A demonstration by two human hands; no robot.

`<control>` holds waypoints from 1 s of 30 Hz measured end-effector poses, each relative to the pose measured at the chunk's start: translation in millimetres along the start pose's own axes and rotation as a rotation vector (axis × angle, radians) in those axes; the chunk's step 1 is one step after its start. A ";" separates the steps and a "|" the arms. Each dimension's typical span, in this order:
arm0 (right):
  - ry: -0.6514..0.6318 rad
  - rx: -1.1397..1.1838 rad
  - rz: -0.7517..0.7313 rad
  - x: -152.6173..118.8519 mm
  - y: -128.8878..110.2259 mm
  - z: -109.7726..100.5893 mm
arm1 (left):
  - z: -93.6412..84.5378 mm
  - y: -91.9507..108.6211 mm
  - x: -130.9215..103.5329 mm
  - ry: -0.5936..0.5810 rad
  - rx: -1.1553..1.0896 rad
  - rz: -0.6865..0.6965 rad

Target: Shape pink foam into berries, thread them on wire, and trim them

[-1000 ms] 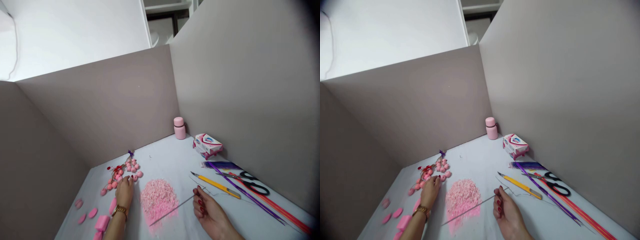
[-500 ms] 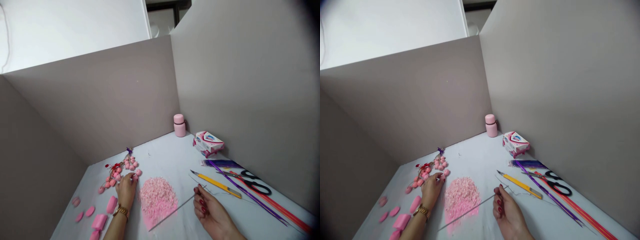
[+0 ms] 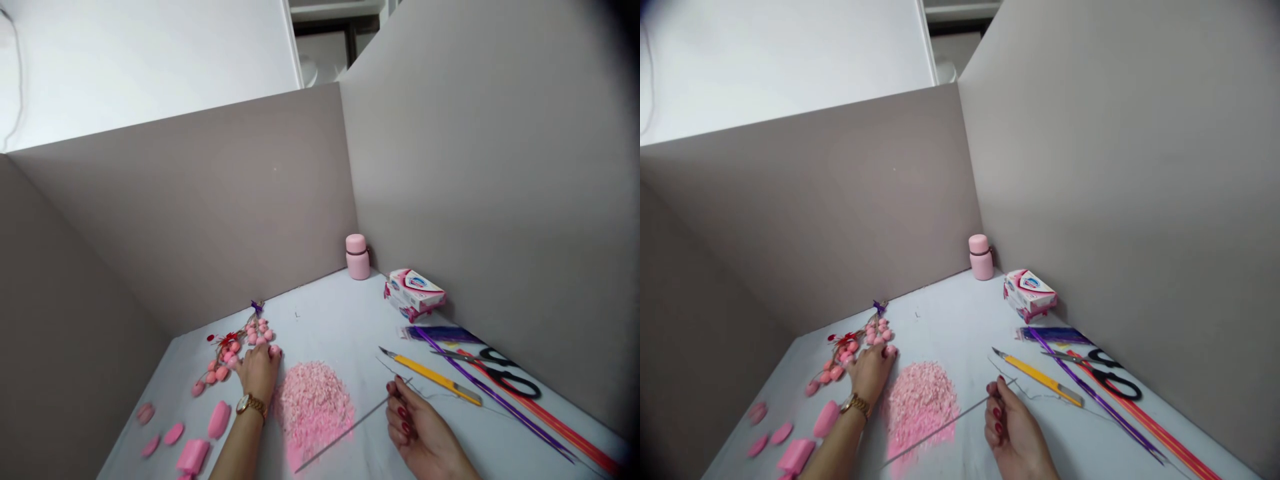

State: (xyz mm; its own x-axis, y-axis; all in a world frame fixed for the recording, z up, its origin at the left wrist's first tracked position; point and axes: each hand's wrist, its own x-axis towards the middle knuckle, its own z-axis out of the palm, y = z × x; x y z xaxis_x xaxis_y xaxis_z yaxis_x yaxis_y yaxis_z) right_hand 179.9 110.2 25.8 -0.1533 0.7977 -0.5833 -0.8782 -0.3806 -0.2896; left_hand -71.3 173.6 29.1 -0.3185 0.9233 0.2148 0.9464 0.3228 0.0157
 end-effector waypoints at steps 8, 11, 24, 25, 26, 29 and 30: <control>-0.010 0.001 0.018 -0.3 1.0 -2.0 | 2.6 -14.9 -5.8 -0.015 -0.098 0.046; -0.005 0.008 0.003 -1.4 -0.1 -1.0 | 4.2 -29.8 -12.5 0.022 -0.191 0.062; -0.018 -0.004 0.049 1.8 4.2 -5.0 | 21.2 -60.0 -43.3 0.116 -0.392 0.022; -0.018 -0.006 0.044 2.0 3.9 -5.5 | 20.6 -58.2 -41.0 0.116 -0.403 0.020; -0.020 -0.009 0.041 2.3 3.5 -5.7 | 19.6 -56.1 -39.7 0.120 -0.413 0.016; -0.021 -0.016 0.032 3.5 2.1 -5.2 | 14.9 -47.5 -46.9 0.153 -0.429 -0.007; -0.022 -0.018 0.032 3.9 1.6 -4.8 | 13.1 -44.2 -53.6 0.162 -0.431 -0.006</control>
State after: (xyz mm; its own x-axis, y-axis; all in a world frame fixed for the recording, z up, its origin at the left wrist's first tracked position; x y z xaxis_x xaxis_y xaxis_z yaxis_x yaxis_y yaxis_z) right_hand 180.1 110.5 19.5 -0.1907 0.7950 -0.5758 -0.8646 -0.4138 -0.2851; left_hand -96.8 112.6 4.0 -0.3440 0.8660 0.3628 0.8916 0.1802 0.4153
